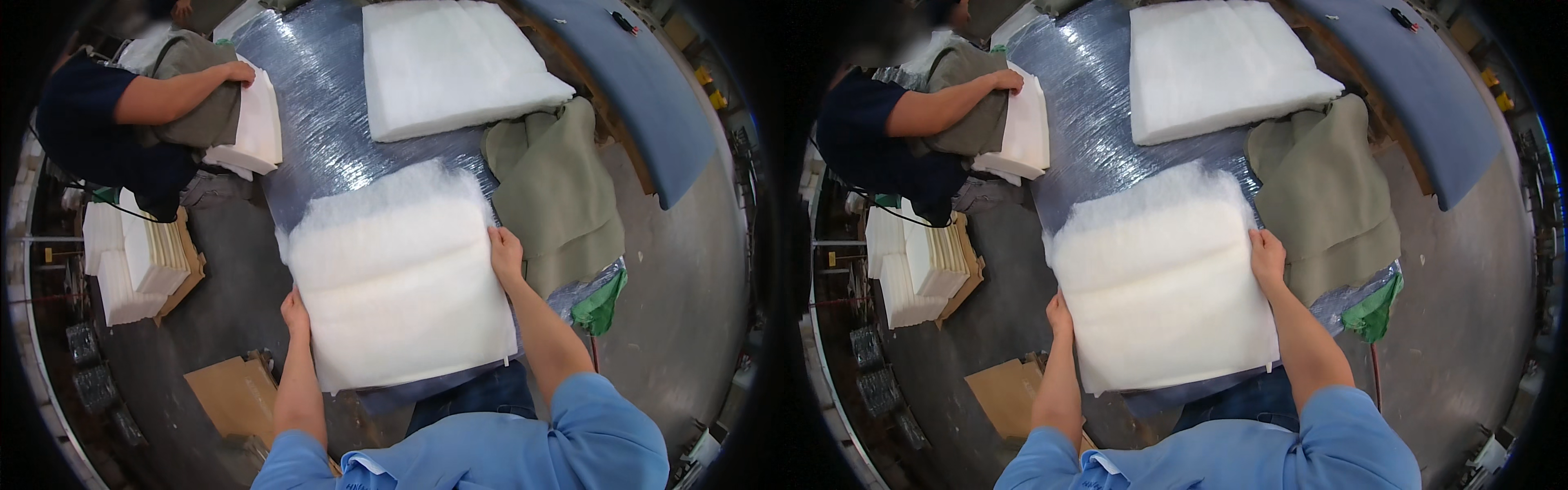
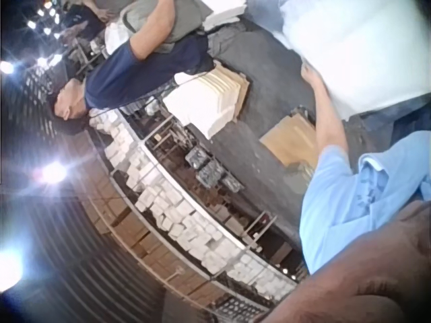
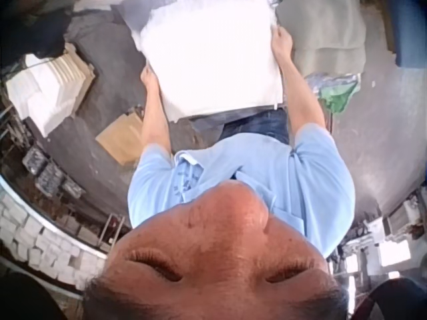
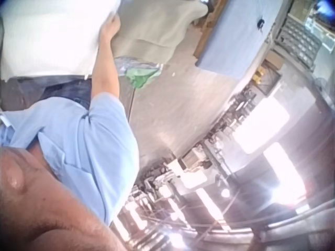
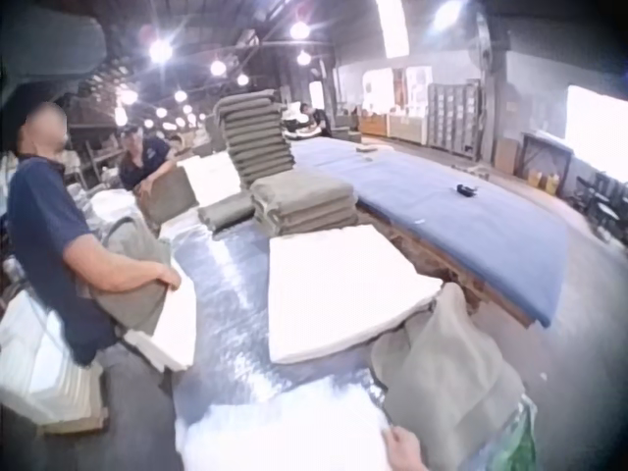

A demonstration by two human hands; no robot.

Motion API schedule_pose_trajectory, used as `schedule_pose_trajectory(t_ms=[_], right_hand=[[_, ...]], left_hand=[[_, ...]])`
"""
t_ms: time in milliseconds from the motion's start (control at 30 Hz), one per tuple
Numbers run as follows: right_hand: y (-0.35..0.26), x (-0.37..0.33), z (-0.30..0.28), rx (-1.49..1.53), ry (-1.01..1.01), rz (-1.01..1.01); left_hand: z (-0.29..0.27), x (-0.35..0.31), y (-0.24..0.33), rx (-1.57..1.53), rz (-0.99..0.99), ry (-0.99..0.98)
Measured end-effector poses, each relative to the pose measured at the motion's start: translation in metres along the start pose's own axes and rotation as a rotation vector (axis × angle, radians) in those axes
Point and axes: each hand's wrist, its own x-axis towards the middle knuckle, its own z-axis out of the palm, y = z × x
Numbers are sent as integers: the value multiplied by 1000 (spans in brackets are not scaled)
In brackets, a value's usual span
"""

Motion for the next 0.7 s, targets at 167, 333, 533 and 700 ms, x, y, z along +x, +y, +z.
schedule_pose_trajectory(t_ms=[167, 333, 533, 700], right_hand=[[-1, 7, -4, 1, -24, -11], [17, -18, -43, 240, -145, 124], [29, -64, -43, -9, -139, 68], [46, -66, -30, -35, 51, -89]], left_hand=[[6, 0, 5, -145, 39, -36], [-25, -44, 9, -342, -354, 26], [-32, -97, -17, -43, -103, -64], [-28, -96, -27, 56, 12, -3]])
